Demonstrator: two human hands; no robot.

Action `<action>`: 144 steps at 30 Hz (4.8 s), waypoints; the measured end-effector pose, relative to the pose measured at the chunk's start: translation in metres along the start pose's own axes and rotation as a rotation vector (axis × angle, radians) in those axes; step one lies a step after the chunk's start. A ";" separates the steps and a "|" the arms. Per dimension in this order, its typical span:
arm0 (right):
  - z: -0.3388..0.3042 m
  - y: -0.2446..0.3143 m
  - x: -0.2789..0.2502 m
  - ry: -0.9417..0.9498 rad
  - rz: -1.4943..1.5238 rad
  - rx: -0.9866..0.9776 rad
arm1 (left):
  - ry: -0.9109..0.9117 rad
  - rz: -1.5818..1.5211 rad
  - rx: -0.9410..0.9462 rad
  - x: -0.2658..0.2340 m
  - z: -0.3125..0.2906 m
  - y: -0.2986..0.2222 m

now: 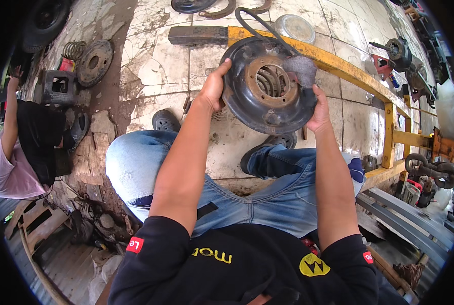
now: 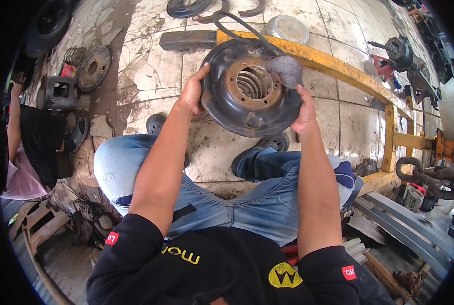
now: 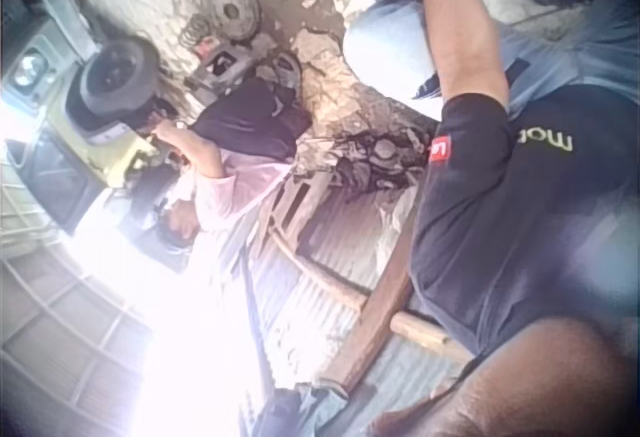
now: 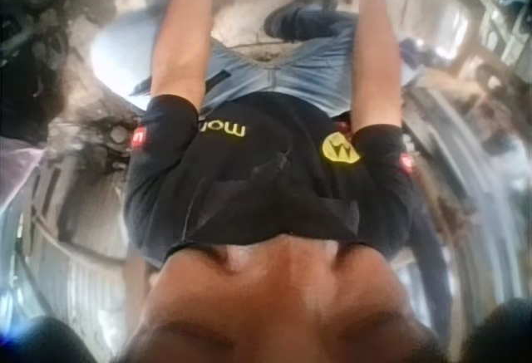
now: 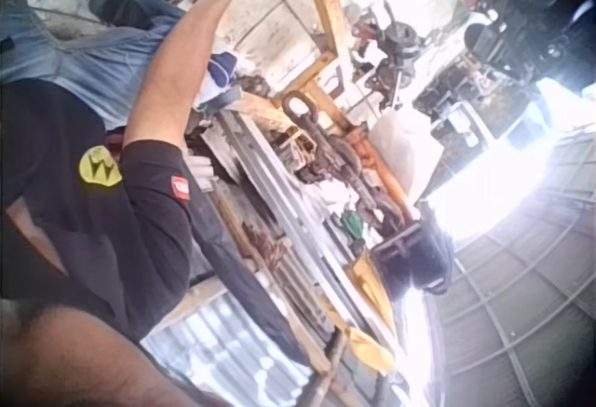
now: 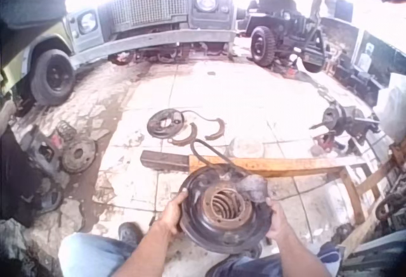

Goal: The person sits on the floor and scrubs the inside surface of a brake drum with a small abrasive pad. The person repeatedly rotates the drum and scrubs different areas of the inner surface.

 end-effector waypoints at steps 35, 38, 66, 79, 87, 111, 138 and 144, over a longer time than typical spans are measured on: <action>-0.003 0.048 -0.005 -0.745 -0.626 -0.659 | -0.300 0.142 0.385 -0.033 -0.014 -0.046; -0.033 0.080 0.043 -0.626 -1.035 -1.259 | -0.347 0.116 0.386 -0.037 -0.008 -0.046; -0.023 -0.020 0.218 -0.016 -1.793 -1.310 | -0.228 -0.151 0.306 -0.040 0.011 -0.036; -0.046 0.036 0.198 -0.036 -1.669 -1.267 | -0.238 -0.005 0.409 -0.039 0.014 -0.039; -0.004 0.032 0.151 -0.076 -1.720 -1.391 | -0.262 0.106 0.295 -0.034 0.001 -0.051; -0.045 0.001 0.172 0.149 -1.486 -1.047 | -0.309 0.083 0.411 -0.030 0.010 -0.053; -0.064 -0.053 0.126 0.327 -2.147 -0.975 | -0.463 0.454 0.612 -0.042 0.019 -0.066; -0.051 -0.041 0.107 0.034 -2.089 -0.968 | -0.414 0.462 0.643 -0.037 0.019 -0.064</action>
Point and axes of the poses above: each hand's wrist, its own z-axis towards the middle knuckle, its own x-axis out of the palm, y = z × x, the point moved 10 cm from there along z, towards the middle knuckle, and after that the axes turned 15 degrees about -y, right-handed, at the moved point
